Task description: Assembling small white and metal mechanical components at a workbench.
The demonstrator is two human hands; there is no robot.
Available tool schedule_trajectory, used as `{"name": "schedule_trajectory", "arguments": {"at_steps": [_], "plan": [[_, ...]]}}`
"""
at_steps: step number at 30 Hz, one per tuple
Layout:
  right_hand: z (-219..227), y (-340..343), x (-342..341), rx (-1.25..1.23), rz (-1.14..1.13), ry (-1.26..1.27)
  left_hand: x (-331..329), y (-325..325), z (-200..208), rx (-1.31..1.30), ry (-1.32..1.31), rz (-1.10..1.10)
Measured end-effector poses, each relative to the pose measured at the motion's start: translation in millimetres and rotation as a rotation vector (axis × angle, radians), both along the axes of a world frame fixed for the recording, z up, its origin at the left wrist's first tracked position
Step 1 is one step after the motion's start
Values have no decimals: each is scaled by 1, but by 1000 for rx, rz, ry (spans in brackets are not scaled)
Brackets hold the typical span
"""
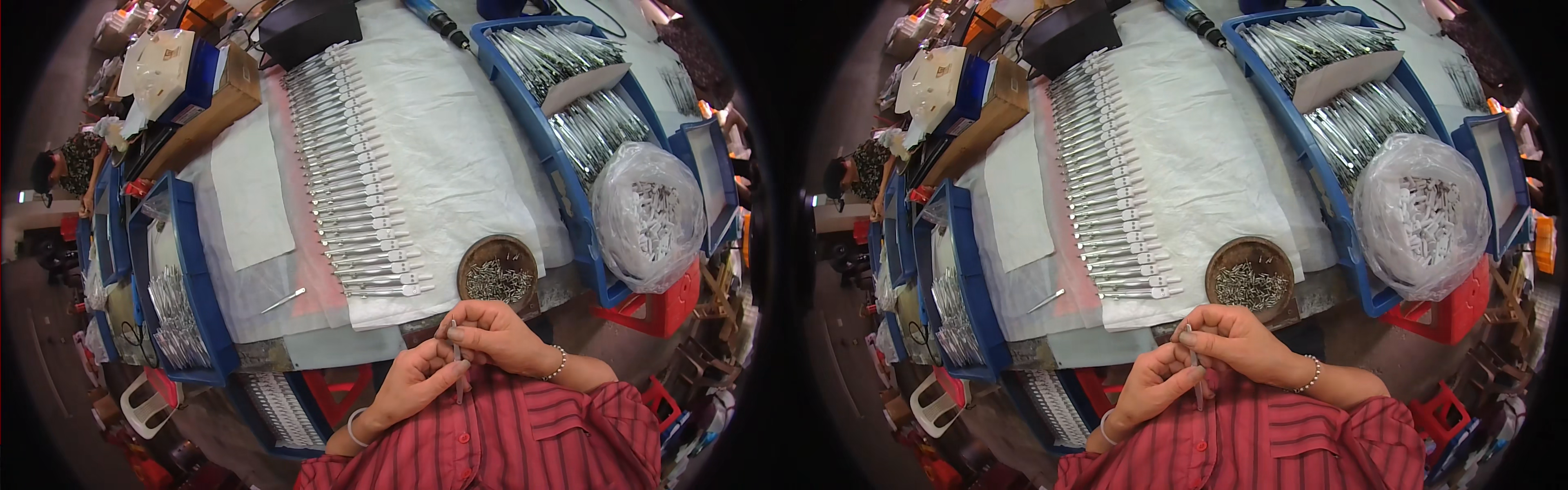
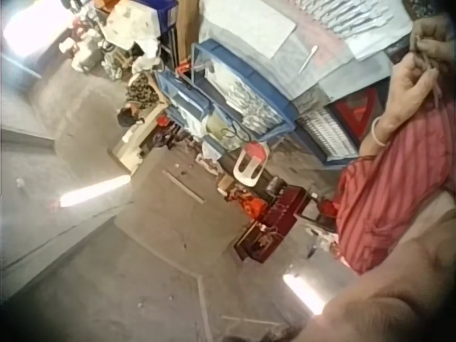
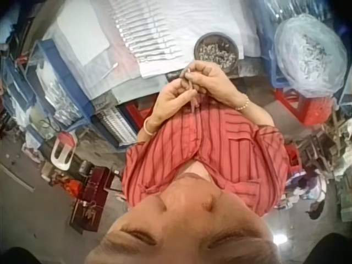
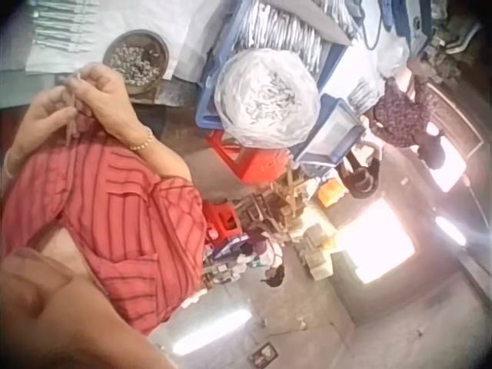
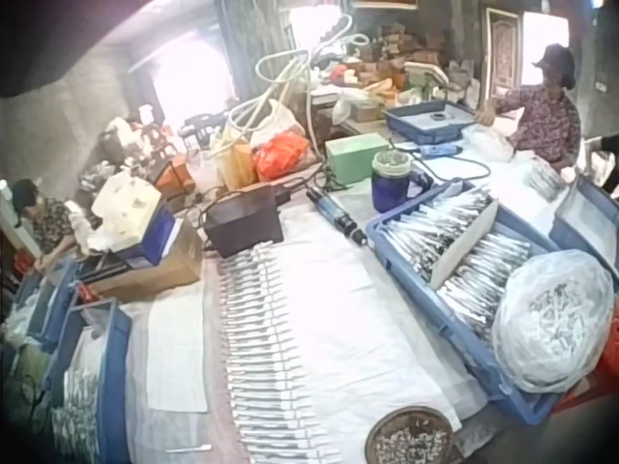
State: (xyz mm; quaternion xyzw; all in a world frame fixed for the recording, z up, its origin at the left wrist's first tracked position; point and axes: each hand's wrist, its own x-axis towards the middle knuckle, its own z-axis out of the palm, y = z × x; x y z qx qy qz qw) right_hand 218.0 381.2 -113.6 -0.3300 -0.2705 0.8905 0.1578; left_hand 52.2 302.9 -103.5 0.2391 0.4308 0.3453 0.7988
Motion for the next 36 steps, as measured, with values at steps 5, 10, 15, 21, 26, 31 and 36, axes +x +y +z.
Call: {"name": "schedule_trajectory", "arguments": {"at_steps": [5,10,15,21,26,31,36], "plan": [[5,12,-5,66,80,-80,-7,8,0,16,14,-62],[7,19,-15,57,87,-95,-11,12,-1,31,-42,1],[7,23,-26,60,101,-109,-18,8,-9,77,-83,40],[11,27,-39,56,150,-122,-36,12,-1,158,138,6],[12,23,-40,66,132,-117,-72,23,47,525,510,190],[15,17,-43,104,177,-114,-70,46,100,863,-523,331],[28,14,-45,159,176,-135,-64,33,133,1232,-496,395]]}}
